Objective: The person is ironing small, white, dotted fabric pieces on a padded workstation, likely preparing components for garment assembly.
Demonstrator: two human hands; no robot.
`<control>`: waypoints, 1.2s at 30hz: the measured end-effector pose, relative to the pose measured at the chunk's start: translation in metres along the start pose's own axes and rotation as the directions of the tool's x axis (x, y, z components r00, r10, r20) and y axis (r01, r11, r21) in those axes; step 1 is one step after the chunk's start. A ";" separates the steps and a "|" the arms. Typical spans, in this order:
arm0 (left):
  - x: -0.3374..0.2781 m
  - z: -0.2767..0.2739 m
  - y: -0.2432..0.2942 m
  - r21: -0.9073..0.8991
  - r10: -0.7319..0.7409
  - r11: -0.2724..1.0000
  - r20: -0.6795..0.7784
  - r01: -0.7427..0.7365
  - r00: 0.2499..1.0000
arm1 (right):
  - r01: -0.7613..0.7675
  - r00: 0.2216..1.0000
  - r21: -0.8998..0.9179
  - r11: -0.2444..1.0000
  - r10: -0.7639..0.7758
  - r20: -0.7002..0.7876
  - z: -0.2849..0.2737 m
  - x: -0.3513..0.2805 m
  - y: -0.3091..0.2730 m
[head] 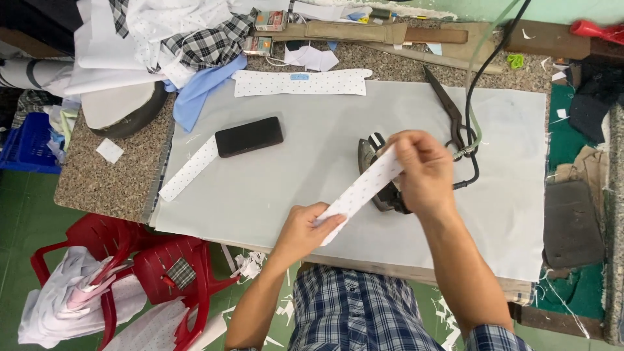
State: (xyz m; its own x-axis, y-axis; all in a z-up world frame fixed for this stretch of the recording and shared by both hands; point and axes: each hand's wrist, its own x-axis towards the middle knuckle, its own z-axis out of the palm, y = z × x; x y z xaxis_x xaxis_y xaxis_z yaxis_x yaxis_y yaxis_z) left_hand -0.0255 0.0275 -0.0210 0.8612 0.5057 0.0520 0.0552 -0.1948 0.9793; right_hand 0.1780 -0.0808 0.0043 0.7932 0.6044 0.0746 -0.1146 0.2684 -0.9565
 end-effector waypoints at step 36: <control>-0.103 -0.199 -0.156 -0.463 -0.475 0.872 -0.720 0.160 0.506 | -0.042 0.964 -0.646 0.762 0.200 0.173 0.134 -0.007 0.161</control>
State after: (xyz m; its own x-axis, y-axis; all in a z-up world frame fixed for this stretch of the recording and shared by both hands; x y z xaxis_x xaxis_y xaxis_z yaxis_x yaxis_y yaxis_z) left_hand -0.2231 0.1726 -0.1402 0.0457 0.9536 -0.2976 -0.0481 0.2997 0.9528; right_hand 0.0740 0.0587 -0.1123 0.6387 0.7663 -0.0701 0.2663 -0.3056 -0.9142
